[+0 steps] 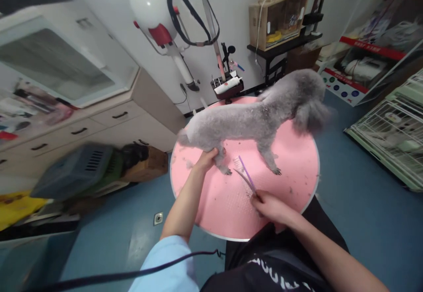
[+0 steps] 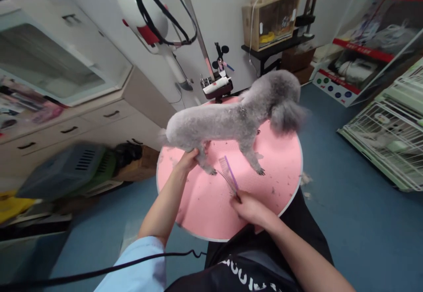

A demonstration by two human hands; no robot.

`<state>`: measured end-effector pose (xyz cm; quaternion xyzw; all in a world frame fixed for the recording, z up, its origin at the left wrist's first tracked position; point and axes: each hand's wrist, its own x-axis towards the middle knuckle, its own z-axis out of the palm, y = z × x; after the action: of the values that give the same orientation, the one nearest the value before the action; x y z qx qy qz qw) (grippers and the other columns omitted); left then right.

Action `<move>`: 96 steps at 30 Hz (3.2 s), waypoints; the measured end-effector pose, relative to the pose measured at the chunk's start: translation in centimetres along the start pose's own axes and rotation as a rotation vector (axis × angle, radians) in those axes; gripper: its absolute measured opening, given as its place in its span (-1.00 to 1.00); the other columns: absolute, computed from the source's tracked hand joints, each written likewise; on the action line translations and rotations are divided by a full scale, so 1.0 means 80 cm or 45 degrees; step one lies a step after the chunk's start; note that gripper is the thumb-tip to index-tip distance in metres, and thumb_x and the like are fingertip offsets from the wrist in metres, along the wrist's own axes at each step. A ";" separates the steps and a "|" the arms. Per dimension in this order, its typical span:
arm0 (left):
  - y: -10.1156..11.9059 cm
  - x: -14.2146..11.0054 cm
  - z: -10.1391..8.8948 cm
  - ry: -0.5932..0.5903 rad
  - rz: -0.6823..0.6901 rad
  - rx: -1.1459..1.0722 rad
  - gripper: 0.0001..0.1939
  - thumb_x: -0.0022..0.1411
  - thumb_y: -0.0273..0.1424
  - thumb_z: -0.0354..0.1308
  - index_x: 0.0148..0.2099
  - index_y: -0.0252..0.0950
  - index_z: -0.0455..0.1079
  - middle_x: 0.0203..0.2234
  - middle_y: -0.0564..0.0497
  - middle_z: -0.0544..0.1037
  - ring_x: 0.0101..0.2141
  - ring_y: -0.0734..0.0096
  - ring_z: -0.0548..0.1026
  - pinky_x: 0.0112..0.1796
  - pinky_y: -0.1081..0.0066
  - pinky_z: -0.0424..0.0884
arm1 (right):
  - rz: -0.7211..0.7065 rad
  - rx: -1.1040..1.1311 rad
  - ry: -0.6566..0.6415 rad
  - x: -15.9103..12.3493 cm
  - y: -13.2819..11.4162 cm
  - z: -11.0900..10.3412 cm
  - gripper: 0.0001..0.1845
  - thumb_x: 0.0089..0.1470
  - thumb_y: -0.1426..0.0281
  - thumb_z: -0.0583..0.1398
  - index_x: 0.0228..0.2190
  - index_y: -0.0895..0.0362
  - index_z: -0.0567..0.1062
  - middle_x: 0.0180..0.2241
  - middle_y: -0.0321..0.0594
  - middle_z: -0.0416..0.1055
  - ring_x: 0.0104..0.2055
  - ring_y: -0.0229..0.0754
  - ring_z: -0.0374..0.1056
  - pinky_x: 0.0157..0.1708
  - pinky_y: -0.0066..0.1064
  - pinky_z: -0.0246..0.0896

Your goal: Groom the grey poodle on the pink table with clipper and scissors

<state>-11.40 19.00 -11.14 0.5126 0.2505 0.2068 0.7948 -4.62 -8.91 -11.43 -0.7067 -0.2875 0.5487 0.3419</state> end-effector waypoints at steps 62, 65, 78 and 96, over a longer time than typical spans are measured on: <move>-0.023 -0.006 0.007 -0.103 0.451 0.108 -0.35 -0.12 0.24 0.29 -0.52 -0.31 0.38 -0.85 0.14 0.24 -0.80 0.58 0.16 -0.71 0.50 0.06 | 0.365 1.323 -0.590 0.046 -0.058 0.090 -0.50 -0.39 0.49 0.37 -0.36 0.10 0.28 -0.45 -0.33 0.47 -0.38 -0.23 0.47 -0.18 -0.26 0.32; -0.022 -0.006 0.006 -0.203 0.474 0.085 -0.40 -0.04 0.20 0.28 -0.47 -0.29 0.41 -0.83 0.15 0.26 -0.81 0.57 0.16 -0.71 0.50 0.06 | 0.371 1.255 -0.631 0.046 -0.055 0.082 -0.49 -0.40 0.49 0.37 -0.36 0.09 0.27 -0.47 -0.37 0.46 -0.39 -0.25 0.46 -0.20 -0.30 0.32; -0.021 -0.007 0.005 -0.172 0.397 0.108 -0.37 -0.14 0.24 0.30 -0.50 -0.28 0.39 -0.86 0.15 0.22 -0.82 0.58 0.13 -0.71 0.47 0.04 | 0.389 1.005 -0.611 0.047 -0.049 0.055 -0.52 -0.37 0.53 0.34 -0.33 0.13 0.30 -0.46 -0.31 0.49 -0.44 -0.26 0.45 -0.26 -0.35 0.34; -0.021 -0.009 0.008 -0.193 0.408 0.077 -0.39 -0.12 0.23 0.30 -0.44 -0.26 0.39 -0.86 0.19 0.23 -0.82 0.57 0.12 -0.69 0.47 0.04 | 0.313 0.738 -0.635 0.051 -0.041 0.045 -0.57 -0.33 0.57 0.26 -0.30 0.16 0.35 -0.49 -0.32 0.47 -0.45 -0.26 0.44 -0.39 -0.46 0.29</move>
<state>-11.48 17.49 -12.35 0.5837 0.1109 0.2840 0.7525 -7.30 -3.19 -11.77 -0.4552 -0.1082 0.7985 0.3787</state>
